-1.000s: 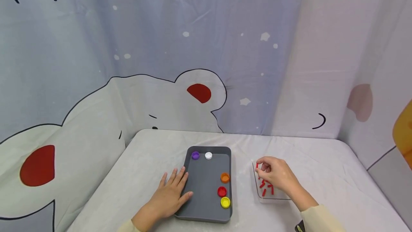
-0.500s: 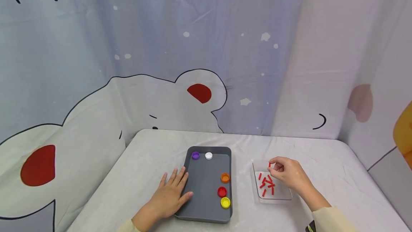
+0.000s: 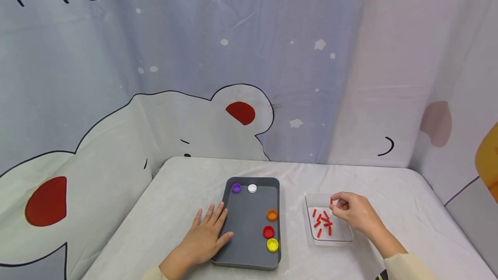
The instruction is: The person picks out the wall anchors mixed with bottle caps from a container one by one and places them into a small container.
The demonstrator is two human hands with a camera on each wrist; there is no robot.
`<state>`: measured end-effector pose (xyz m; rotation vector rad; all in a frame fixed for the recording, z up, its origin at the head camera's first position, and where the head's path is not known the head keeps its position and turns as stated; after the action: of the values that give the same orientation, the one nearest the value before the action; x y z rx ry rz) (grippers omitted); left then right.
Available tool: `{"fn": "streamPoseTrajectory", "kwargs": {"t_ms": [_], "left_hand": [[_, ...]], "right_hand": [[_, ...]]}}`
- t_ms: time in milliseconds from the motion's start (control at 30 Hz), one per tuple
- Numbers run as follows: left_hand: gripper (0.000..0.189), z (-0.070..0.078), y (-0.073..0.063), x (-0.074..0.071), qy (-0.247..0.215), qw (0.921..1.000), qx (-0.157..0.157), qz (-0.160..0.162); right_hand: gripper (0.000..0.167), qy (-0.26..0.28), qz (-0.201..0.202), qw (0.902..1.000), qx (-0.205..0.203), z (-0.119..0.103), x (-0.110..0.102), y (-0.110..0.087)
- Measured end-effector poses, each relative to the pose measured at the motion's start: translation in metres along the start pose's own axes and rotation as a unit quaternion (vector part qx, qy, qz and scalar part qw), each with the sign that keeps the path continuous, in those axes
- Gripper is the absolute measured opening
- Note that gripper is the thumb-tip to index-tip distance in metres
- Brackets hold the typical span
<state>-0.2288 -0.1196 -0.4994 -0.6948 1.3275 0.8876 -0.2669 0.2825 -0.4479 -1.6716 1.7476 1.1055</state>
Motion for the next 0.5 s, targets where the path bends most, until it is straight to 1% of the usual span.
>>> {"fn": "streamPoseTrajectory", "kwargs": {"t_ms": [267,433,500], "left_hand": [[0.073,-0.002,-0.0019,0.0005,-0.007,0.9999,-0.007,-0.006],[0.073,-0.0019,-0.0019,0.0007,-0.009,0.9999,-0.007,-0.004],[0.073,-0.0025,-0.0014,0.0016,-0.008,0.9999,-0.007,-0.003]], "right_hand": [[0.019,0.005,0.005,0.9999,-0.015,0.0003,0.0,0.0008],[0.024,-0.006,0.01,0.9997,-0.022,0.0004,-0.0008,0.0011],[0.022,-0.011,0.014,0.9997,-0.019,0.0006,-0.0016,0.0012]]}}
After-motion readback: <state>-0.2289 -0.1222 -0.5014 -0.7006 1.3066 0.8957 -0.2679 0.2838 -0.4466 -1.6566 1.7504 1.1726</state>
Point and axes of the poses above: each hand's wrist, its own y-axis towards the middle knuckle, its own x-axis out of the palm, z = x × y, the point moved 7 cm from there along y, towards the middle knuckle, and after that the axes turned 7 degrees about x, right-handed, at the moved point
